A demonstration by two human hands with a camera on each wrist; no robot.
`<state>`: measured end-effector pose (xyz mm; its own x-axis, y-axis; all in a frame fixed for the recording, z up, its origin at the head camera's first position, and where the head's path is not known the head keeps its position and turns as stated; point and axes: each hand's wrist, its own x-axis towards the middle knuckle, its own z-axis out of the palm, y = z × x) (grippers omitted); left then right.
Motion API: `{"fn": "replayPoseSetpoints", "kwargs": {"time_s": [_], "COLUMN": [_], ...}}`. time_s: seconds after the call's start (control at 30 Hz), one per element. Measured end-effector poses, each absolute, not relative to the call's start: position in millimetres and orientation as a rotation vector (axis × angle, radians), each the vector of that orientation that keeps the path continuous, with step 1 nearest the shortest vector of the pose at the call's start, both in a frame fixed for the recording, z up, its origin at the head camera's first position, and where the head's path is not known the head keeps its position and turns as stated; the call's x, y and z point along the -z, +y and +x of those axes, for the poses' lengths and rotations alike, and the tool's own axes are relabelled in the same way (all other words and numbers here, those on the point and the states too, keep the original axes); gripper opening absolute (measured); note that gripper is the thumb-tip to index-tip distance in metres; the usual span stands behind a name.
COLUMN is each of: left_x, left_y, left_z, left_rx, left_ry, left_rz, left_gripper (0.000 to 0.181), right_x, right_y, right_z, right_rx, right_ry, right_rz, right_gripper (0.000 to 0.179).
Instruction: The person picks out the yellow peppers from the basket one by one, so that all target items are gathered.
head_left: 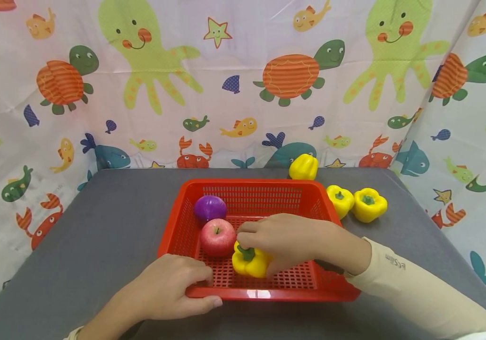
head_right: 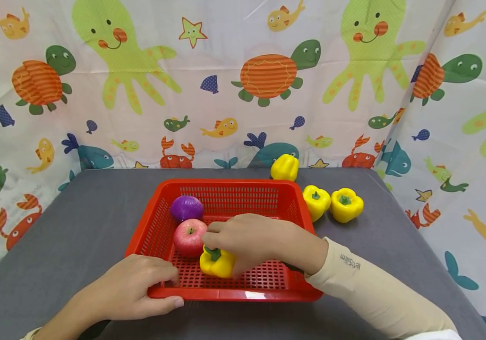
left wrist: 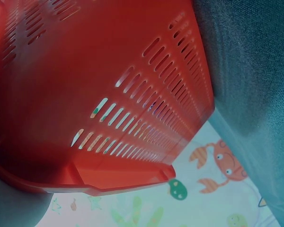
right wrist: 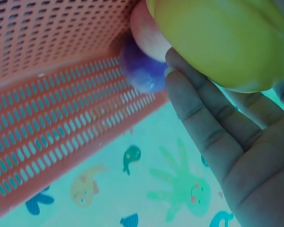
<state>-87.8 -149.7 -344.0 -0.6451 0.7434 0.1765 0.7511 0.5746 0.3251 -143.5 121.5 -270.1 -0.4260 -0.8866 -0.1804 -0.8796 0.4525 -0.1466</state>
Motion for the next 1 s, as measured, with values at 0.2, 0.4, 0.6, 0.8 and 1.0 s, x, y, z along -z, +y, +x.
{"fn": "replayPoseSetpoints", "kwargs": {"time_s": [0.2, 0.4, 0.6, 0.8, 1.0], "left_x": [344, 344, 345, 346, 346], "left_y": [-150, -149, -150, -150, -151], "left_z": [-88, -88, -87, -87, -87], "left_rx": [0.574, 0.571, 0.564, 0.555, 0.531], "left_ry": [-2.755, -2.788, -2.765, -2.741, -2.712], "left_rz": [-1.309, -1.31, -1.31, -1.303, -1.311], "left_gripper": [0.033, 0.033, 0.031, 0.032, 0.035], "right_x": [262, 258, 254, 254, 260], "right_y": [141, 166, 188, 208, 231], "right_z": [-140, -134, -127, -121, -114], "right_rx": [0.12, 0.194, 0.273, 0.367, 0.434], "right_ry": [2.535, 2.595, 2.656, 2.721, 2.798], "right_rz": [-1.436, -1.419, -1.297, -1.19, -1.231], "right_gripper": [0.051, 0.055, 0.067, 0.062, 0.061]}}
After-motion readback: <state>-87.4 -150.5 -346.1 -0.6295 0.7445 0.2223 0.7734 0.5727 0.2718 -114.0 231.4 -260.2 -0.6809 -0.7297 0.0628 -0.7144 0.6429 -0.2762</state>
